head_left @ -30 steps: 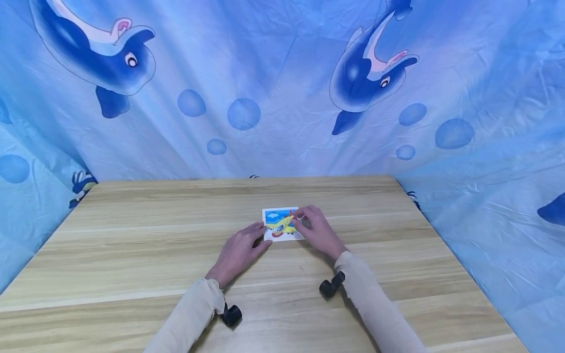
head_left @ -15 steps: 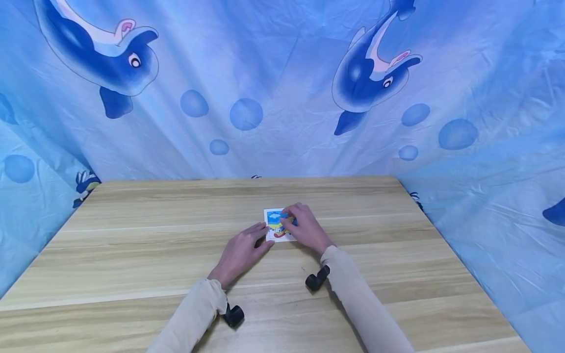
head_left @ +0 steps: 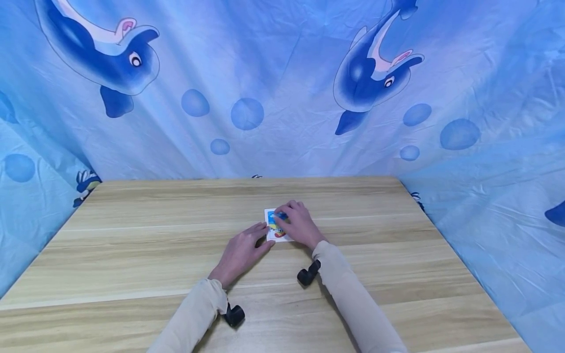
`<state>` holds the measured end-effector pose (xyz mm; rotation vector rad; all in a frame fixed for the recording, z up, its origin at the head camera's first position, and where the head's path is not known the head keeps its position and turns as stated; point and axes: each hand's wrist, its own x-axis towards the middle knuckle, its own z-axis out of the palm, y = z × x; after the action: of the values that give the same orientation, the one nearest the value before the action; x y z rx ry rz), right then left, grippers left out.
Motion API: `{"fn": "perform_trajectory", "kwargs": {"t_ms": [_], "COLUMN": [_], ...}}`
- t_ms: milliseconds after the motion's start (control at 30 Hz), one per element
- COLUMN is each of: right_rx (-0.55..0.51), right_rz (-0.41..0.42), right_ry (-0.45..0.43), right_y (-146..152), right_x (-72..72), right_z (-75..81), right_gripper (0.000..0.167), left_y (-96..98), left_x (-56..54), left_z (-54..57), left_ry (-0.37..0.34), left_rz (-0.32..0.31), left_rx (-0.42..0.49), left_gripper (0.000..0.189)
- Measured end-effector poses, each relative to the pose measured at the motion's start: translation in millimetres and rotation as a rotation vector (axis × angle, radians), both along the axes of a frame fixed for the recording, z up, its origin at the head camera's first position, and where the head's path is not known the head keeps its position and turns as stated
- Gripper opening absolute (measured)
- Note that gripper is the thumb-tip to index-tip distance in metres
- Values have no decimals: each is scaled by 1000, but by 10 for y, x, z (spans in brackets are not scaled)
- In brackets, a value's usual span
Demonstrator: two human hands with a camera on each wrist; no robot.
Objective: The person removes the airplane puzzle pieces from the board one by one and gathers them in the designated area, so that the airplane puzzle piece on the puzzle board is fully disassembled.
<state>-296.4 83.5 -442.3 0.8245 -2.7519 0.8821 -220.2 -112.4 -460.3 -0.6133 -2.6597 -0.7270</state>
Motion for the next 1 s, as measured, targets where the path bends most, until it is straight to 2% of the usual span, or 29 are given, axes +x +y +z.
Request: {"fn": "perform_trajectory", "kwargs": {"t_ms": [367,1000], "right_rx": [80,192], "right_rz": [-12,-13], "right_ry": [18,-13], "right_y": [-71,-167], "right_x": [-62,-40], "right_z": [-26,57], "right_gripper": [30,35], "left_y": [-5,-11], "left_x": [10,17], "left_z": [15,21], "left_ry": [15,22], "left_rz": [-1,-14], "left_rx": [-7,9], "left_gripper": [48,46]}}
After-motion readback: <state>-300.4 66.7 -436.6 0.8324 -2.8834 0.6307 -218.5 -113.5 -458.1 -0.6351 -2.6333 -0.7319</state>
